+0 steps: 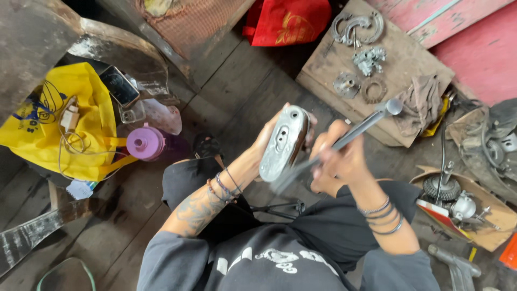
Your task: The person cleans and assembles metal engine components by hand, using a small brush to scrub parts and then joining them together.
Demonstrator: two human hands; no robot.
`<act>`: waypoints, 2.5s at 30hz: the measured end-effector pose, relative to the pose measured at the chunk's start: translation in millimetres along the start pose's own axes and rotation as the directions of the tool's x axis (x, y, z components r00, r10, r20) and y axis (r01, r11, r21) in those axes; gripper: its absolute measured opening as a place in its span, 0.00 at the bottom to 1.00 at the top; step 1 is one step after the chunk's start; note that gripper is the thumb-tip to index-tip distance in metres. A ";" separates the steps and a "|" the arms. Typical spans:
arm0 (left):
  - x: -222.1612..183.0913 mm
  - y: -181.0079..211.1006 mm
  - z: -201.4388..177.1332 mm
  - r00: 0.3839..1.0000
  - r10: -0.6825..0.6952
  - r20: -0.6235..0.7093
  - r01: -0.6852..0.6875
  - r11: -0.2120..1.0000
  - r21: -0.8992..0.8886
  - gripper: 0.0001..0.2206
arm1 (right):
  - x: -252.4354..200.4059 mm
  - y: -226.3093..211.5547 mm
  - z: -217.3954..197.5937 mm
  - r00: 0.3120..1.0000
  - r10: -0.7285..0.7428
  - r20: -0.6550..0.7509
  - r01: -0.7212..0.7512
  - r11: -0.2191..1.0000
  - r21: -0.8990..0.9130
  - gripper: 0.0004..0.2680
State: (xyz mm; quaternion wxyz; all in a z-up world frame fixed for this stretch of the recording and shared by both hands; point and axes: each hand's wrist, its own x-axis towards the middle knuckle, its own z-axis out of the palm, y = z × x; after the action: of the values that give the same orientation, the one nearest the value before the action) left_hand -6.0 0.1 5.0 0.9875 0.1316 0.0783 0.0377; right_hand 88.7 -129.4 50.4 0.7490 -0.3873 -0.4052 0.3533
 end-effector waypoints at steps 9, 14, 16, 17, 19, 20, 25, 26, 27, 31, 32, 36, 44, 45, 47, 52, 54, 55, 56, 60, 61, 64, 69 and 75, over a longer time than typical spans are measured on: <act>-0.4 5.8 -9.0 0.951 0.309 0.016 -0.222 0.643 0.733 0.28 | -7.8 7.8 -5.1 0.996 0.075 0.037 -0.072 0.994 -0.084 0.09; -6.6 -5.7 -4.0 0.979 0.149 -0.136 -0.057 0.852 0.521 0.28 | 13.2 -15.6 -28.4 0.993 0.015 -0.113 -0.041 0.974 -0.223 0.07; 2.3 -5.7 -10.5 0.978 0.078 -0.193 0.011 0.905 0.424 0.28 | 6.7 -6.0 -23.2 0.994 0.029 -0.107 -0.052 0.975 -0.216 0.07; 9.1 -3.6 -13.0 0.977 0.046 -0.207 0.038 0.923 0.383 0.30 | -0.3 3.5 -17.9 0.998 0.060 -0.023 -0.062 0.992 -0.111 0.07; 12.5 -1.5 -20.1 0.972 0.012 -0.235 0.069 0.940 0.335 0.31 | 1.5 4.7 -16.3 0.994 0.093 0.063 -0.094 0.996 0.004 0.07; 9.7 -4.4 -23.5 0.961 -0.048 -0.273 0.121 0.960 0.254 0.34 | 8.9 -5.9 -21.2 0.997 0.069 -0.032 -0.072 0.990 -0.118 0.06; 6.9 -3.5 -22.1 0.935 -0.141 -0.325 0.192 0.973 0.130 0.37 | 12.5 -8.5 -25.3 0.996 0.046 -0.073 -0.060 0.978 -0.202 0.07; 4.2 -5.0 -21.5 0.919 -0.160 -0.360 0.225 0.963 0.146 0.38 | 3.9 -0.7 -20.1 0.995 0.100 -0.012 -0.101 0.987 -0.125 0.08; 1.9 -6.8 -22.4 0.902 -0.178 -0.394 0.259 0.952 0.162 0.40 | -5.2 8.4 -15.4 0.988 0.149 0.051 -0.146 0.988 -0.048 0.09; 1.2 10.0 -8.4 0.893 -0.183 -0.410 0.214 0.976 0.032 0.38 | 8.4 -9.4 -26.4 0.993 0.086 -0.085 -0.107 0.955 -0.277 0.08; 0.3 14.1 -4.5 0.901 -0.175 -0.397 0.194 0.981 0.006 0.37 | 8.4 -6.7 -35.1 0.991 0.081 -0.108 -0.105 0.966 -0.237 0.08; -7.7 21.9 -4.3 0.891 -0.167 -0.423 0.206 0.977 0.048 0.33 | -0.7 5.0 -10.8 0.982 0.191 -0.006 -0.191 0.978 -0.078 0.08; -29.6 33.7 -15.1 0.874 -0.153 -0.461 0.165 0.986 -0.014 0.33 | -5.2 17.6 -28.7 0.921 0.331 -0.205 -0.357 0.928 -0.105 0.11; -31.7 31.9 -21.3 0.848 -0.133 -0.513 0.147 0.989 -0.014 0.36 | -11.7 30.7 -30.9 0.930 0.343 -0.134 -0.345 0.939 0.014 0.09; -31.7 31.1 -16.3 0.846 -0.135 -0.515 0.154 0.988 -0.006 0.36 | -17.8 34.2 -29.4 0.916 0.381 -0.126 -0.376 0.925 0.060 0.09; -26.4 27.0 -15.2 0.898 -0.119 -0.424 0.111 0.993 -0.043 0.33 | -0.4 14.9 -37.1 0.935 0.320 -0.156 -0.323 0.947 0.006 0.09; -23.0 24.3 -18.5 0.912 -0.115 -0.395 0.082 0.992 -0.100 0.32 | 0.2 11.1 -41.2 0.942 0.289 -0.169 -0.300 0.953 -0.045 0.10; -23.3 24.3 -17.2 0.913 -0.116 -0.391 0.083 0.992 -0.100 0.32 | 0.1 13.2 -39.4 0.943 0.286 -0.170 -0.298 0.953 -0.048 0.10; -25.1 23.8 -16.2 0.906 -0.122 -0.406 0.098 0.992 -0.079 0.32 | -0.9 15.7 -36.8 0.937 0.311 -0.157 -0.317 0.948 -0.013 0.10; -23.8 15.1 -19.5 0.872 -0.139 -0.469 0.144 0.989 -0.025 0.33 | -8.0 24.1 -39.6 0.929 0.335 -0.155 -0.336 0.942 0.017 0.09; -21.9 15.1 -17.9 0.871 -0.142 -0.471 0.145 0.989 -0.029 0.33 | -6.4 21.7 -37.4 0.928 0.338 -0.157 -0.340 0.940 0.018 0.09; -11.5 15.1 -11.0 0.863 -0.130 -0.487 0.128 0.991 -0.039 0.31 | 1.0 14.0 -40.0 0.941 0.302 -0.151 -0.310 0.950 -0.033 0.10; -4.9 10.5 -7.8 0.867 -0.132 -0.481 0.146 0.989 -0.007 0.33 | 0.0 16.0 -29.5 0.919 0.224 -0.325 -0.261 0.963 -0.074 0.09; -9.6 26.4 0.8 0.902 -0.193 -0.385 0.189 0.981 -0.049 0.33 | 6.6 6.4 -14.0 0.930 0.255 -0.266 -0.311 0.931 -0.193 0.12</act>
State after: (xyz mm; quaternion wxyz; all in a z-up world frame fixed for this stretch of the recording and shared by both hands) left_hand -16.8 24.5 14.2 0.9519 0.1082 0.2847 -0.0335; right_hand 102.4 -125.1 41.9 0.6825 -0.5658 -0.2909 0.3599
